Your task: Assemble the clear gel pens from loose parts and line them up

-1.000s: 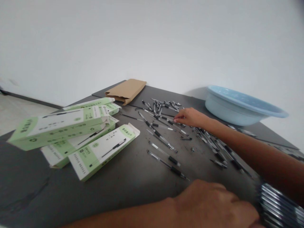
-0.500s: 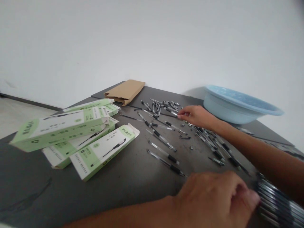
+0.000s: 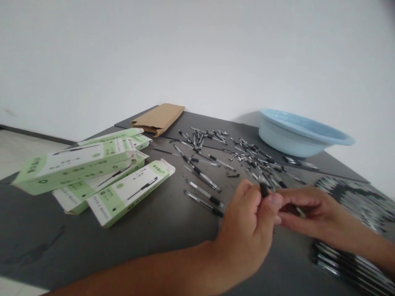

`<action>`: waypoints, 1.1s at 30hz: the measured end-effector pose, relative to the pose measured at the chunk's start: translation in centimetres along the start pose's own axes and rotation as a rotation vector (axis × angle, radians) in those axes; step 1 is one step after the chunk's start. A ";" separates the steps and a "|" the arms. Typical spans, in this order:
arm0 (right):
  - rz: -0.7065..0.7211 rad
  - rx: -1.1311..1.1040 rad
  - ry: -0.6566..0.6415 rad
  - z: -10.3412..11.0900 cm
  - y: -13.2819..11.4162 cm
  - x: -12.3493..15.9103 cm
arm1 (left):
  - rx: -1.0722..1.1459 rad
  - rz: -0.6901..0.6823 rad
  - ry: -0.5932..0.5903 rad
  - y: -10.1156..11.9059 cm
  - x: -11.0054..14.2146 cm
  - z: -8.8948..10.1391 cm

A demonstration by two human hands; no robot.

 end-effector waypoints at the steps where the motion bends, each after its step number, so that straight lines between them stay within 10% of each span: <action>1: -0.013 -0.122 -0.013 0.7 -0.1 -0.5 | -0.005 -0.035 0.010 0.2 0.1 0.1; 6: -0.070 -0.155 0.211 3.1 -0.1 -7.6 | -0.015 -0.131 -0.010 0.9 0.2 0.5; 15: -0.009 0.480 -0.025 -3.4 1.6 -23.1 | -0.142 -0.168 -0.102 0.5 0.6 0.3; 26: -0.062 0.582 -0.070 -3.5 1.8 -25.0 | -0.155 -0.155 -0.121 0.7 0.4 0.5; 33: 0.011 0.421 0.078 -1.6 -1.7 -21.0 | -0.102 -0.138 -0.151 0.4 0.4 0.3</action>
Point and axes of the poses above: each hand's wrist, its own x-axis away from the middle knuckle, its own z-axis out of the back of the hand, y = z × x, the point moved 2 cm from there along -x, towards the middle knuckle, and after that the axes turned 12 degrees about -x, right-handed, at the moved point
